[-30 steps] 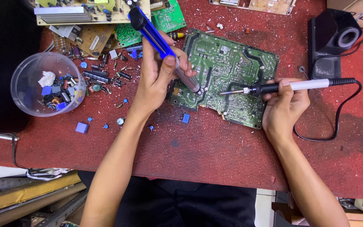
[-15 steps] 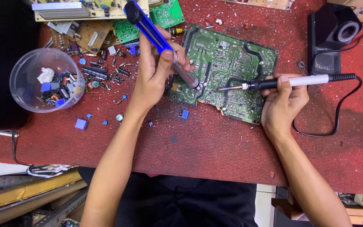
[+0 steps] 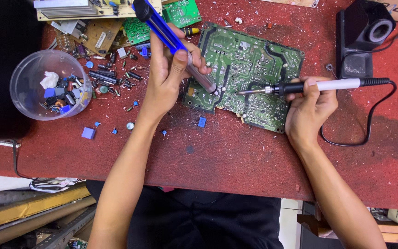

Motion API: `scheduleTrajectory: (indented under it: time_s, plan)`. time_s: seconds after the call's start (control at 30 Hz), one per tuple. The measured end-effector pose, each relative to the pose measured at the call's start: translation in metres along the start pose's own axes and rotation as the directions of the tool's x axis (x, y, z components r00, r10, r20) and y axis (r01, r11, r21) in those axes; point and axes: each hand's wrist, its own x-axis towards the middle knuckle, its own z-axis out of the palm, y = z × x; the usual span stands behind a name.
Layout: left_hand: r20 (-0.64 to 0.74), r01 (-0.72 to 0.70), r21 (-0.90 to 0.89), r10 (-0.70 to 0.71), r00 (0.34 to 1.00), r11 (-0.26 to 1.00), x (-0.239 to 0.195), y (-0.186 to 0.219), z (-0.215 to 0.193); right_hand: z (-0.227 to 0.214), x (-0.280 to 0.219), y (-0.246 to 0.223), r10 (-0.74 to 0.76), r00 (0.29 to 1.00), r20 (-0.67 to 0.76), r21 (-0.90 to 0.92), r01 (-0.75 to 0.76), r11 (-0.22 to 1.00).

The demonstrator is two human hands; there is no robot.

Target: The person uses a soldering iron and a desoldering pump to remove components from a green circuit board. The person repeatedly heats solder joints with the iron and uses the pump to extract molten solder, working across different areas of the board.

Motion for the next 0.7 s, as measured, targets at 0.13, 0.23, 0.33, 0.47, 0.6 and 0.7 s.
scheduleTrajectory:
  time_s: [0.13,0.23,0.33,0.47,0.6,0.7]
  plan:
    - [0.003,-0.01,-0.001,0.01,1.0,1.0,0.0002,-0.0012,0.0,0.0013,-0.0006,-0.0011,-0.001,1.0,0.028,-0.007,0.001,1.0]
    - [-0.001,-0.014,0.014,0.014,1.0,1.0,0.0002,0.0002,0.0001,0.0008,0.0,0.0002,0.009,1.0,0.025,0.001,-0.009,1.0]
    - [-0.004,-0.01,0.035,0.01,1.0,0.999,0.0005,0.0006,0.0004,0.0002,0.0012,0.0013,0.017,1.0,0.014,-0.004,-0.017,1.0]
    - [-0.014,-0.003,0.005,0.003,1.0,1.0,-0.0003,-0.0016,0.0001,-0.0003,0.0002,0.0009,0.016,1.0,0.019,-0.014,-0.015,1.0]
    - [-0.021,0.004,-0.043,-0.005,1.0,0.999,-0.0006,-0.0033,-0.0002,0.0,0.0002,0.0002,0.024,0.999,0.025,-0.007,-0.024,1.0]
    - [-0.018,0.007,-0.011,-0.008,1.0,1.0,-0.0008,-0.0019,-0.0001,-0.0009,0.0004,0.0022,0.011,1.0,0.011,-0.015,-0.011,1.0]
